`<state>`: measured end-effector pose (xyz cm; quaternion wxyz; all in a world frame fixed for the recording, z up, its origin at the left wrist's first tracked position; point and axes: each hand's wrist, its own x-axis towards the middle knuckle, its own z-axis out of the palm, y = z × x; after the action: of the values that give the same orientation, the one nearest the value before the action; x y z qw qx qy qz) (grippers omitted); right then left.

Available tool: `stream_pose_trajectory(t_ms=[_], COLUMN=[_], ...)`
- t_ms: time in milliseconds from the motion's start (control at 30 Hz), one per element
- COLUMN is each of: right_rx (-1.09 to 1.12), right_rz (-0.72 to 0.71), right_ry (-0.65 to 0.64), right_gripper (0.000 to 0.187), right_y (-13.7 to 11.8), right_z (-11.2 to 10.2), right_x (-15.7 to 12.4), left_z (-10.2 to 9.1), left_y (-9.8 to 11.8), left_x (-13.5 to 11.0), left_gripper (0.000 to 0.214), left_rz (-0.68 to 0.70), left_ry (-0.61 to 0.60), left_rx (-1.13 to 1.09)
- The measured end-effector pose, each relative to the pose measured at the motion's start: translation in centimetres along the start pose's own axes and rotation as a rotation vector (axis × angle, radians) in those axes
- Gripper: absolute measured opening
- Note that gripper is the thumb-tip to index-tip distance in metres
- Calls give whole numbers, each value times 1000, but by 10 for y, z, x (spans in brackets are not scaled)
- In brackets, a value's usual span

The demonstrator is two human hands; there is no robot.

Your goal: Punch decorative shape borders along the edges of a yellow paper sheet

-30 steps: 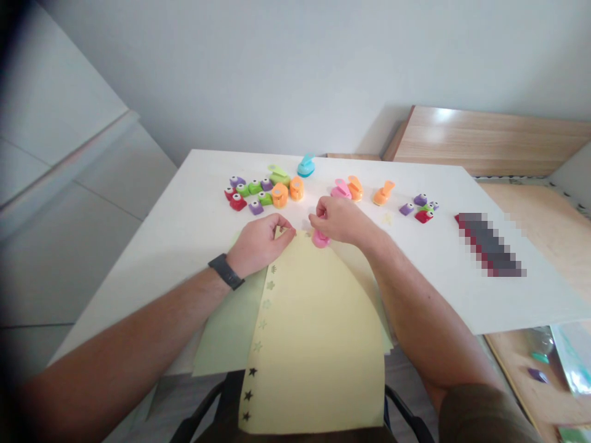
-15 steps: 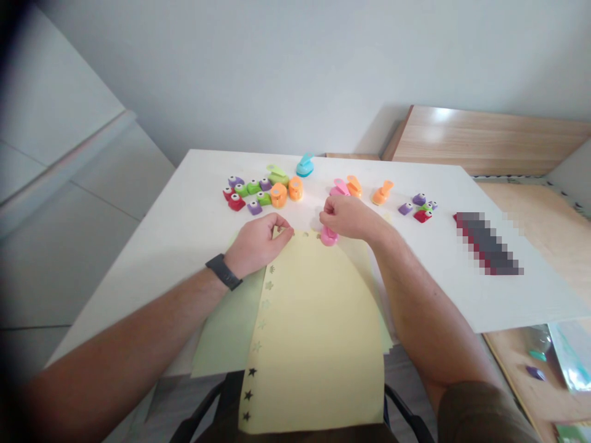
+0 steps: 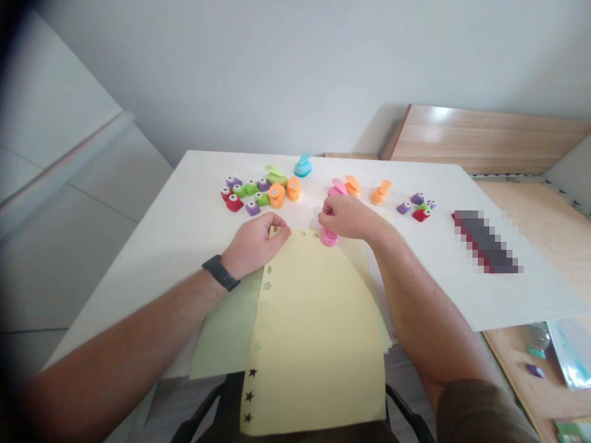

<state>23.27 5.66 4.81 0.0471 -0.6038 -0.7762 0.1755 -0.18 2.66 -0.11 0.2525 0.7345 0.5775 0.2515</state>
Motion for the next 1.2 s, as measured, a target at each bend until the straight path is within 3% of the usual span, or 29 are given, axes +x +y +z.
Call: stream_pose_trajectory(t_ms=[133, 400, 567, 733, 900, 1200], right_rx=[-11, -87, -102, -147, -191, -400], right_rz=[21, 29, 76, 98, 93, 7], right_ry=[-4, 50, 208, 260, 240, 42], right_gripper=[18, 53, 56, 55, 56, 52], right_y=[0, 1, -1, -3, -3, -3], right_z=[1, 3, 10, 20, 25, 28], right_x=[0, 4, 9, 13, 16, 22], left_z=[0, 0, 0, 0, 0, -1], left_y=[0, 0, 0, 1, 1, 1], left_x=[0, 0, 1, 0, 0, 0], left_gripper=[23, 23, 23, 23, 24, 23], left_rz=[0, -10, -1, -2, 0, 7], left_ry=[-11, -12, -8, -12, -16, -11], left_rx=[-3, 13, 16, 5, 18, 8])
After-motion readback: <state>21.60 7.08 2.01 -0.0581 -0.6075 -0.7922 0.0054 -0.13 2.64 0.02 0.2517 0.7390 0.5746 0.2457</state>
